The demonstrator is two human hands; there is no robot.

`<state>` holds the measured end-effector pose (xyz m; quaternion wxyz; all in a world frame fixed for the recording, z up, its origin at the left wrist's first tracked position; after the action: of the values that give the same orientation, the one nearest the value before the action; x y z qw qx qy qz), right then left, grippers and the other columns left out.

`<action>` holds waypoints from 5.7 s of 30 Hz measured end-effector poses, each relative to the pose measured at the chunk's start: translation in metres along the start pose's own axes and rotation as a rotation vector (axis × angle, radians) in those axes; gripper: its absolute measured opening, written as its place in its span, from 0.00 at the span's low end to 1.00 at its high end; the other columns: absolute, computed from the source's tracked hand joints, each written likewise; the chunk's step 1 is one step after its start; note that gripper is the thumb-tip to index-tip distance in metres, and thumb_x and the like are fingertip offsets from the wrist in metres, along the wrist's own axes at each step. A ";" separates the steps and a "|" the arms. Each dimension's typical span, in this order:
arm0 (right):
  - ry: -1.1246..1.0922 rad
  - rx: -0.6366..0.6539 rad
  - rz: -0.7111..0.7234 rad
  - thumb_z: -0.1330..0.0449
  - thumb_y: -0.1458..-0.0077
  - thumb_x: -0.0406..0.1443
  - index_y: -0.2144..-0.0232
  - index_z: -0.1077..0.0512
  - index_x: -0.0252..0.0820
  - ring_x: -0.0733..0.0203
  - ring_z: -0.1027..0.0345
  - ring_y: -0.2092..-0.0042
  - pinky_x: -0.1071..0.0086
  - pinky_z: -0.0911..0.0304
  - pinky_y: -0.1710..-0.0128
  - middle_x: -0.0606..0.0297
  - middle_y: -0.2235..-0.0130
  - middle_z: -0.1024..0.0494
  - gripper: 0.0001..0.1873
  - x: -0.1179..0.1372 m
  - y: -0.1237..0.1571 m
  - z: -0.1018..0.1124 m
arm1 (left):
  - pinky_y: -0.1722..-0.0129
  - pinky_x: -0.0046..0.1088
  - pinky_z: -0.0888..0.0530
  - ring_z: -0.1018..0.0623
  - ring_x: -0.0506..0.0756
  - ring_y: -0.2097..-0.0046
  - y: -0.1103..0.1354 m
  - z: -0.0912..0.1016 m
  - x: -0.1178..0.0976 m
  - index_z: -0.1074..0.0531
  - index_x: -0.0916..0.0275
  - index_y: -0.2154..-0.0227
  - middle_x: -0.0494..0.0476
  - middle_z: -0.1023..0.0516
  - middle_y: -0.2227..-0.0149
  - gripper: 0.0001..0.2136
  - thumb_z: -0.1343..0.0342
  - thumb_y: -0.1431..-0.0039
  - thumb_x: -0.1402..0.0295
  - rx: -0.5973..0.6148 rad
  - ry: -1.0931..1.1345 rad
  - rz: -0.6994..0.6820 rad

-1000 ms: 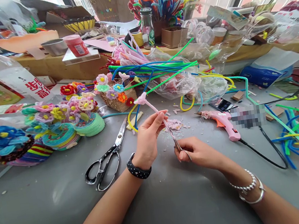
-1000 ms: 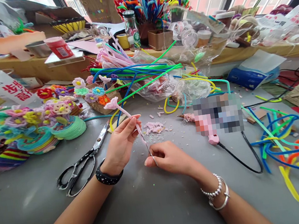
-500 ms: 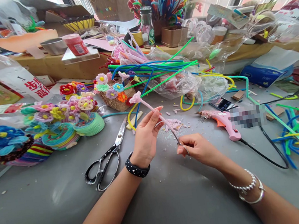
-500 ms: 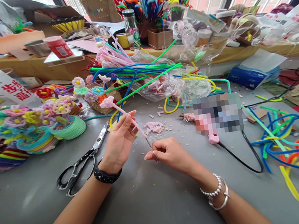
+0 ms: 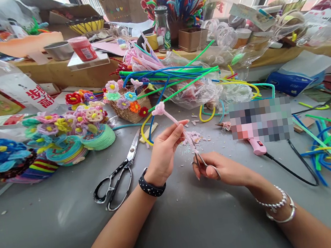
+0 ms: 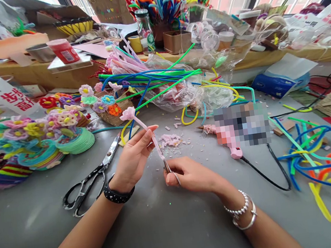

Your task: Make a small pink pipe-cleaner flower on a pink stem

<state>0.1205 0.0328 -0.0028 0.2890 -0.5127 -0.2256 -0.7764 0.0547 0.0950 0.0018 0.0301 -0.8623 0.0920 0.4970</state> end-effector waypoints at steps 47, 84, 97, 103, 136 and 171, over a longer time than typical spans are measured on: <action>0.066 0.131 0.009 0.66 0.54 0.61 0.74 0.37 0.38 0.68 0.48 0.74 0.74 0.49 0.75 0.69 0.75 0.40 0.35 -0.002 0.004 -0.010 | 0.71 0.19 0.35 0.32 0.44 0.72 -0.002 0.015 0.001 0.24 0.63 0.75 0.50 0.27 0.74 0.07 0.38 0.59 0.66 -0.148 0.123 -0.003; -0.073 -0.129 0.019 0.64 0.55 0.62 0.74 0.40 0.39 0.68 0.55 0.76 0.74 0.54 0.77 0.70 0.77 0.46 0.34 -0.009 0.001 0.015 | 0.73 0.23 0.35 0.31 0.46 0.77 0.016 -0.041 0.005 0.36 0.65 0.80 0.48 0.32 0.81 0.12 0.50 0.46 0.63 0.356 -0.497 0.036; -0.164 -0.271 -0.030 0.54 0.56 0.60 0.82 0.45 0.40 0.69 0.56 0.76 0.73 0.57 0.77 0.72 0.79 0.48 0.29 -0.013 -0.002 0.024 | 0.73 0.20 0.38 0.36 0.45 0.76 0.011 -0.037 -0.004 0.37 0.66 0.82 0.47 0.36 0.80 0.12 0.49 0.47 0.66 0.310 -0.542 -0.011; -0.207 -0.184 0.023 0.59 0.56 0.62 0.79 0.43 0.39 0.69 0.56 0.76 0.73 0.57 0.77 0.71 0.79 0.47 0.31 -0.009 0.000 0.015 | 0.73 0.21 0.38 0.35 0.45 0.76 0.014 -0.041 0.000 0.36 0.66 0.82 0.47 0.35 0.80 0.12 0.50 0.47 0.66 0.372 -0.568 0.009; -0.118 -0.197 -0.012 0.64 0.56 0.63 0.76 0.41 0.39 0.69 0.57 0.77 0.74 0.58 0.79 0.71 0.79 0.47 0.34 -0.010 0.007 0.032 | 0.72 0.22 0.37 0.35 0.47 0.74 0.015 -0.044 0.001 0.36 0.65 0.81 0.49 0.35 0.78 0.12 0.52 0.46 0.64 0.405 -0.673 -0.025; -0.086 -0.239 -0.141 0.56 0.53 0.58 0.81 0.40 0.38 0.70 0.52 0.78 0.74 0.54 0.79 0.71 0.81 0.45 0.29 -0.022 0.003 0.024 | 0.75 0.22 0.40 0.38 0.47 0.76 0.011 -0.039 -0.002 0.38 0.64 0.83 0.48 0.39 0.81 0.16 0.56 0.45 0.61 0.344 -0.884 -0.089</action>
<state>0.1454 0.0512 -0.0142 0.1607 -0.5592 -0.1793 -0.7933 0.0846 0.0786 0.0235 0.2299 -0.5538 0.1140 0.7922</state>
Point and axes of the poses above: each hand's wrist, its own y-axis away from the middle knuckle, its own z-axis out of the back of the hand, x = y × z, the point moved 10 cm from there along -y, towards the middle knuckle
